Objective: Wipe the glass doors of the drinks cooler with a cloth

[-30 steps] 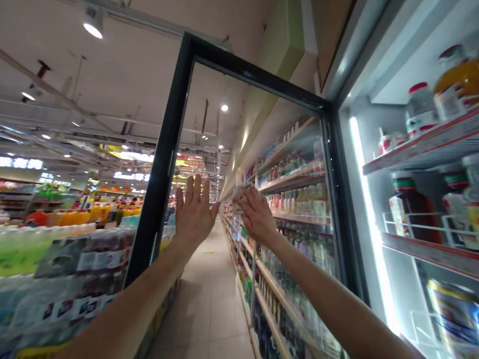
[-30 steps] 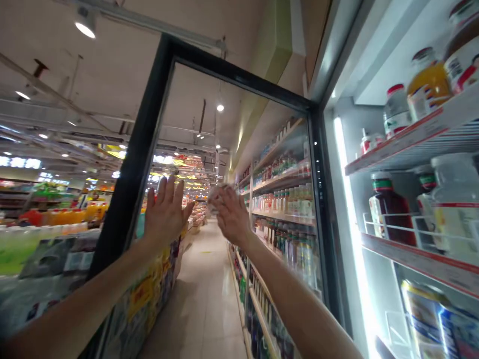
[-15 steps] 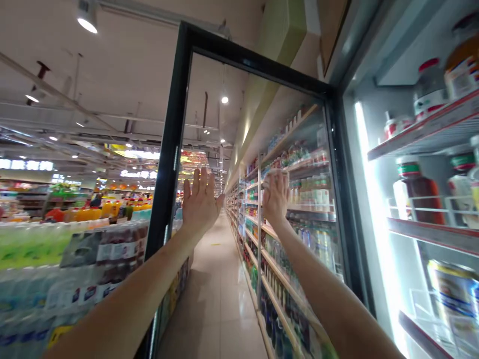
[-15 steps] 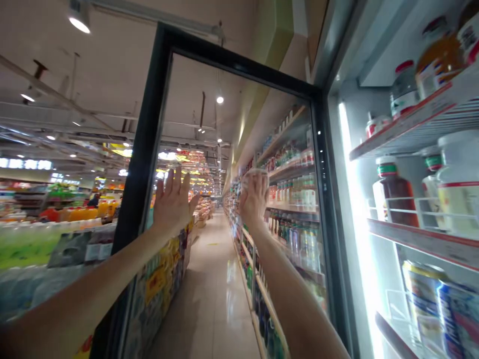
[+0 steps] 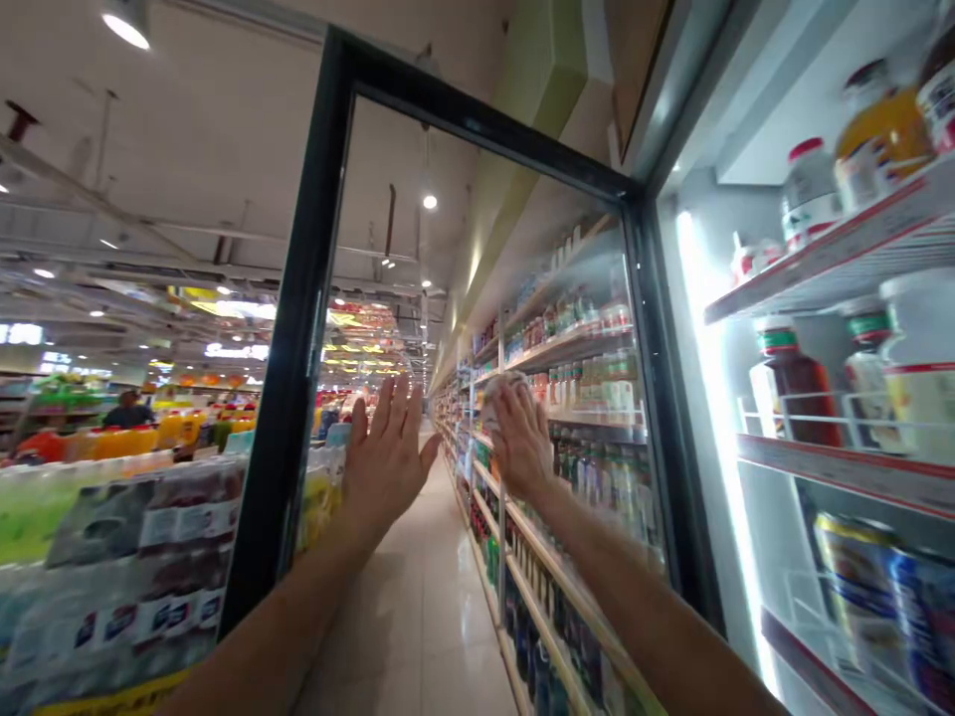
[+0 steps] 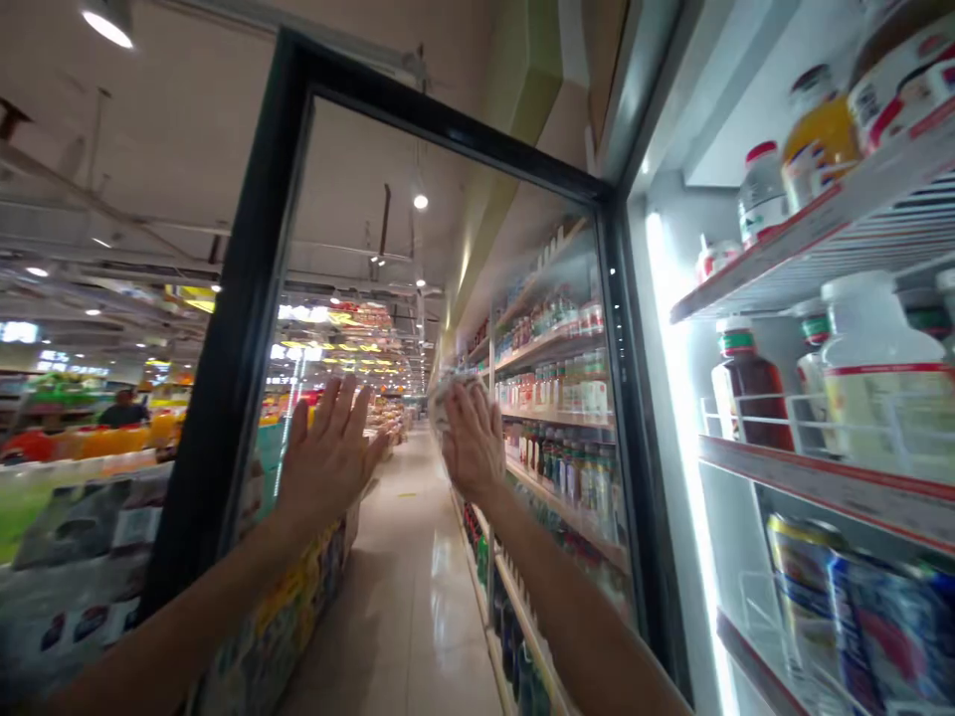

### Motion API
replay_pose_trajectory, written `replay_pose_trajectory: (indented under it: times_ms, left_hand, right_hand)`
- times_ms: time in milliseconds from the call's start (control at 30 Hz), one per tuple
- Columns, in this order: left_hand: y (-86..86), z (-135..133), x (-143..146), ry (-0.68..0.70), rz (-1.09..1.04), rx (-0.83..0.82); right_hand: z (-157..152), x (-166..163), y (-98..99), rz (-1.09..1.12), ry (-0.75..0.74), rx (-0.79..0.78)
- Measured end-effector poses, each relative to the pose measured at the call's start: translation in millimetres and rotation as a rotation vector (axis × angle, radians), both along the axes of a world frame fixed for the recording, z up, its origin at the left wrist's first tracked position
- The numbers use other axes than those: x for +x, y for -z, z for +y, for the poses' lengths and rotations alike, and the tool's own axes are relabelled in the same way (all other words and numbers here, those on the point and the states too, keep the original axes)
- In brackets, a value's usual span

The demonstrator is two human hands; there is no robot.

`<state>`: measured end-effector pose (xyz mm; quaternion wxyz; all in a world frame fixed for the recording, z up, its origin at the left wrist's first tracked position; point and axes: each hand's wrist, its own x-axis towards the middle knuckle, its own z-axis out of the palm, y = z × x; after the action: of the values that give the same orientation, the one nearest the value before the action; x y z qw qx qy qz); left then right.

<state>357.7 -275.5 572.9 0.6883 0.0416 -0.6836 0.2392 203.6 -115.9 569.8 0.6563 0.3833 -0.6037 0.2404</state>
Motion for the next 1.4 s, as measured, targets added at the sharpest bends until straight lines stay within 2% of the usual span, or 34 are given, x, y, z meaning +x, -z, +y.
replay_pose_trajectory:
  times_ms: [100,167,200,300,333,367,467,500,533,567,633,667,700,733,833,867,900,1033,1067,1100,1167,1200,1233,1267,1300,1400]
  left_hand:
    - [-3.1,0,1,0.004,-0.001,-0.006]
    - [-5.1,0,1,0.010,-0.008,-0.003]
    - [-5.4,-1,2,0.012,-0.009,0.000]
    - [-1.1,-2,2,0.020,-0.011,-0.012]
    - [2.6,-3,2,0.022,-0.014,-0.020]
    - [7.3,-3,1,0.026,-0.021,-0.031]
    - [23.9,0,1,0.032,-0.048,-0.067]
    - [28.7,1,0,0.031,-0.053,-0.070]
    - [32.4,2,-1,0.029,-0.055,-0.074]
    - [35.0,3,-1,0.025,-0.053,-0.071]
    - [37.0,2,-2,0.025,-0.047,-0.064]
    - [36.8,1,-1,0.031,-0.047,-0.068]
    - [36.1,-2,0,0.039,-0.052,-0.075]
    - [35.0,-5,2,0.046,-0.058,-0.078]
    - [30.8,-15,11,0.037,-0.044,-0.047]
    - [29.4,-19,14,0.025,-0.025,-0.030]
    - [28.2,-23,18,0.014,-0.009,-0.023]
    - [26.9,-33,36,0.020,-0.047,-0.082]
    - [27.6,-34,42,0.032,-0.067,-0.104]
    - [28.7,-34,48,0.046,-0.082,-0.126]
    - [31.6,-32,62,0.078,-0.093,-0.170]
    - [33.2,-30,69,0.097,-0.091,-0.189]
    - [35.0,-28,75,0.118,-0.084,-0.203]
    - [36.8,-26,81,0.141,-0.073,-0.209]
    - [38.9,-25,85,0.167,-0.060,-0.207]
    - [45.9,-23,94,0.231,-0.021,-0.162]
  right_hand:
    - [18,-20,6.6,-0.242,0.035,-0.328]
    - [20,-23,13.9,-0.297,0.042,-0.418]
    - [16,-21,19.2,-0.255,0.033,-0.352]
    - [5,-11,35.1,-0.038,-0.014,0.045]
    - [6,-10,37.8,-0.027,-0.023,0.086]
    - [10,-12,38.7,-0.068,-0.023,0.040]
    - [24,-21,36.1,-0.318,0.006,-0.379]
    - [25,-22,36.0,-0.351,0.011,-0.444]
    - [23,-19,37.1,-0.336,0.010,-0.433]
    - [17,-14,39.1,-0.276,0.001,-0.346]
    - [4,-2,42.2,-0.112,-0.024,-0.071]
    - [-1,3,41.1,-0.060,-0.031,0.016]
    - [-3,6,37.1,-0.052,-0.031,0.030]
    - [-4,6,30.2,-0.092,-0.023,-0.029]
    - [-4,6,-1.4,-0.313,0.019,-0.393]
    - [-8,9,-11.3,-0.333,0.026,-0.426]
    - [-14,15,-19.6,-0.300,0.023,-0.379]
    - [-44,50,-47.8,0.122,-0.057,0.243]
    - [-48,56,-58.9,0.150,-0.075,0.293]
    - [-50,60,-72.1,0.112,-0.086,0.250]
    - [-52,66,-98.3,-0.070,-0.094,0.004]
    - [-53,70,-106.1,-0.135,-0.097,-0.091]
    - [-56,74,-107.3,-0.143,-0.104,-0.115]
    - [-60,81,-100.3,-0.087,-0.119,-0.050]
    - [-66,89,-85.5,0.018,-0.139,0.081]
    - [-81,113,-16.5,0.395,-0.211,0.545]
